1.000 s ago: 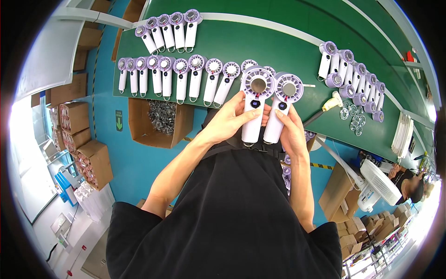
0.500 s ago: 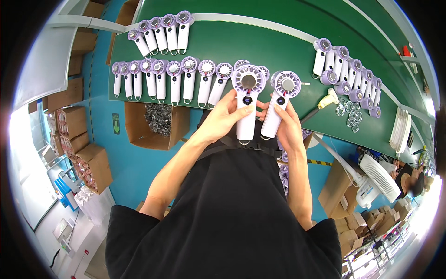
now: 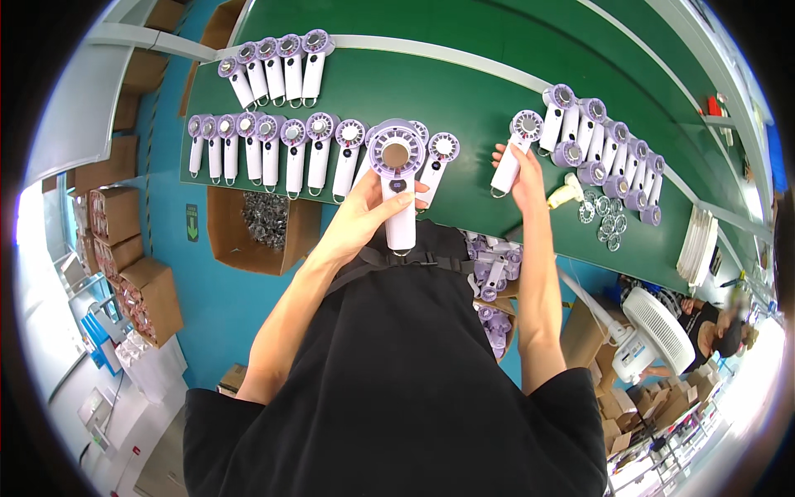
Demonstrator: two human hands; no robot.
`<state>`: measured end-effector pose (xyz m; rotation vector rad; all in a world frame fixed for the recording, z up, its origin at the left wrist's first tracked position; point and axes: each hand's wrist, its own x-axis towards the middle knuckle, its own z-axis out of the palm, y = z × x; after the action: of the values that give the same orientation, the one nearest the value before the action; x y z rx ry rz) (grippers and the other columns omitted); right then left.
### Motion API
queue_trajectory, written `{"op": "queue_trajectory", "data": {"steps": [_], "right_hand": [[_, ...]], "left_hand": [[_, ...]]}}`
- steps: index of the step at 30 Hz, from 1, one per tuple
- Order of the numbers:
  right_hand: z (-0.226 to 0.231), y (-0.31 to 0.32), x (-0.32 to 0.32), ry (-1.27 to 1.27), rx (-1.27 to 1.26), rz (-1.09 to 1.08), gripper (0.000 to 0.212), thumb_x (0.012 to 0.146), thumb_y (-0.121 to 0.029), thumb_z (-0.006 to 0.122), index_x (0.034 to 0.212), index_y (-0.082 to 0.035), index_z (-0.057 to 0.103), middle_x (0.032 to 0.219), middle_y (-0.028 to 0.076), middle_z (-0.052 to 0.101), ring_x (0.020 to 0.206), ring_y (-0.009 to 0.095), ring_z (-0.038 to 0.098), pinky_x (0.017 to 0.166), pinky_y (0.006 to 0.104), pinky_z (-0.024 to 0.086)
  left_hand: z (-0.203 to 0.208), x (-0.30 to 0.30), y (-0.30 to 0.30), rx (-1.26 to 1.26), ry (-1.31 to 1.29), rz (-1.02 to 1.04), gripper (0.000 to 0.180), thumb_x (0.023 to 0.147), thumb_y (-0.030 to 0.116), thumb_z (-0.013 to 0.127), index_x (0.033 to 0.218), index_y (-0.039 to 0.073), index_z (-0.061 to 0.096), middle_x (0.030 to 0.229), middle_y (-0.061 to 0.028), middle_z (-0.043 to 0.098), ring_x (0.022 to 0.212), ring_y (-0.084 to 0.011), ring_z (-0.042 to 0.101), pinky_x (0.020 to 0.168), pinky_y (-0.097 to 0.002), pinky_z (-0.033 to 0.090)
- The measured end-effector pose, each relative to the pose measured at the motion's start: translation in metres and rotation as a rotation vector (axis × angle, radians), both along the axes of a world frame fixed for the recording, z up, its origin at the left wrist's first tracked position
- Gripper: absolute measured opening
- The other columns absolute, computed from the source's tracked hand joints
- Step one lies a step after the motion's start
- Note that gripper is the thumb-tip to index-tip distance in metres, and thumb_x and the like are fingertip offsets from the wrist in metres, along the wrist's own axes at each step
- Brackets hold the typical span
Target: Assembling and inspecting portable handheld fans at an electronics factory workbench.
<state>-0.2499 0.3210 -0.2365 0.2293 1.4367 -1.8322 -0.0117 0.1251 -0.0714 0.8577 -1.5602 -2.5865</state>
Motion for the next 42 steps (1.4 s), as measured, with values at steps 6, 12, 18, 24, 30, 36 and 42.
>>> {"op": "queue_trajectory", "data": {"steps": [6,12,18,24,30,36,42], "right_hand": [[-0.038,-0.003,-0.039,-0.13,0.019,0.245,0.034,0.092,-0.017,0.062,0.118,0.002,0.05,0.111,0.018,0.064,0.096,0.026,0.066,0.087,0.0374,0.055],[-0.032,0.025,-0.041,-0.101,0.111,0.365,0.034,0.09,-0.016,0.063,0.118,0.002,0.053,0.108,0.016,0.066,0.096,0.022,0.065,0.087,0.0329,0.053],[-0.033,0.074,-0.035,0.132,0.339,0.353,0.034,0.086,-0.023,0.069,0.111,-0.002,0.061,0.095,0.004,0.064,0.084,0.011,0.058,0.074,0.0256,0.045],[-0.032,0.062,0.016,0.075,0.276,0.148,0.027,0.086,-0.018,0.07,0.107,-0.004,0.061,0.083,-0.002,0.059,0.069,0.008,0.053,0.061,0.0245,0.043],[-0.057,0.024,0.078,0.226,0.439,0.071,0.031,0.081,-0.02,0.075,0.101,0.0,0.061,0.084,0.002,0.063,0.073,0.01,0.056,0.066,0.0269,0.046],[-0.05,0.021,0.087,0.658,0.919,0.243,0.057,0.075,-0.034,0.077,0.109,0.006,0.055,0.099,0.023,0.062,0.093,0.034,0.06,0.084,0.0441,0.047],[0.118,-0.033,0.094,1.261,0.688,0.092,0.035,0.086,-0.018,0.065,0.115,0.001,0.057,0.115,0.02,0.055,0.107,0.037,0.053,0.094,0.0454,0.042]], "left_hand": [[0.002,-0.004,-0.001,-0.001,-0.026,0.034,0.038,0.094,0.011,0.058,0.125,0.001,0.041,0.116,-0.0156,0.062,0.101,-0.023,0.064,0.09,-0.0366,0.051],[0.0,-0.015,-0.002,0.002,-0.055,0.039,0.04,0.094,0.016,0.058,0.126,0.0,0.04,0.116,-0.0165,0.062,0.101,-0.024,0.064,0.089,-0.037,0.052],[-0.002,-0.031,0.001,0.077,-0.035,-0.004,0.04,0.093,0.009,0.056,0.128,-0.001,0.04,0.114,-0.0159,0.063,0.099,-0.0217,0.064,0.089,-0.0355,0.051],[-0.005,-0.039,0.006,0.067,0.009,-0.047,0.038,0.093,0.012,0.059,0.124,-0.001,0.042,0.114,-0.0154,0.063,0.099,-0.0213,0.064,0.086,-0.0342,0.051],[0.004,-0.033,0.008,0.032,0.079,-0.054,0.039,0.094,0.011,0.058,0.126,-0.001,0.039,0.115,-0.0153,0.062,0.1,-0.0208,0.064,0.088,-0.0348,0.051],[0.002,-0.014,0.007,0.046,0.111,0.004,0.04,0.094,0.01,0.057,0.127,0.0,0.038,0.115,-0.0137,0.062,0.099,-0.02,0.064,0.088,-0.0344,0.05],[-0.003,0.004,0.004,-0.008,0.075,0.027,0.039,0.094,0.011,0.058,0.127,0.001,0.04,0.113,-0.0127,0.063,0.096,-0.0189,0.064,0.086,-0.0329,0.051]]}}
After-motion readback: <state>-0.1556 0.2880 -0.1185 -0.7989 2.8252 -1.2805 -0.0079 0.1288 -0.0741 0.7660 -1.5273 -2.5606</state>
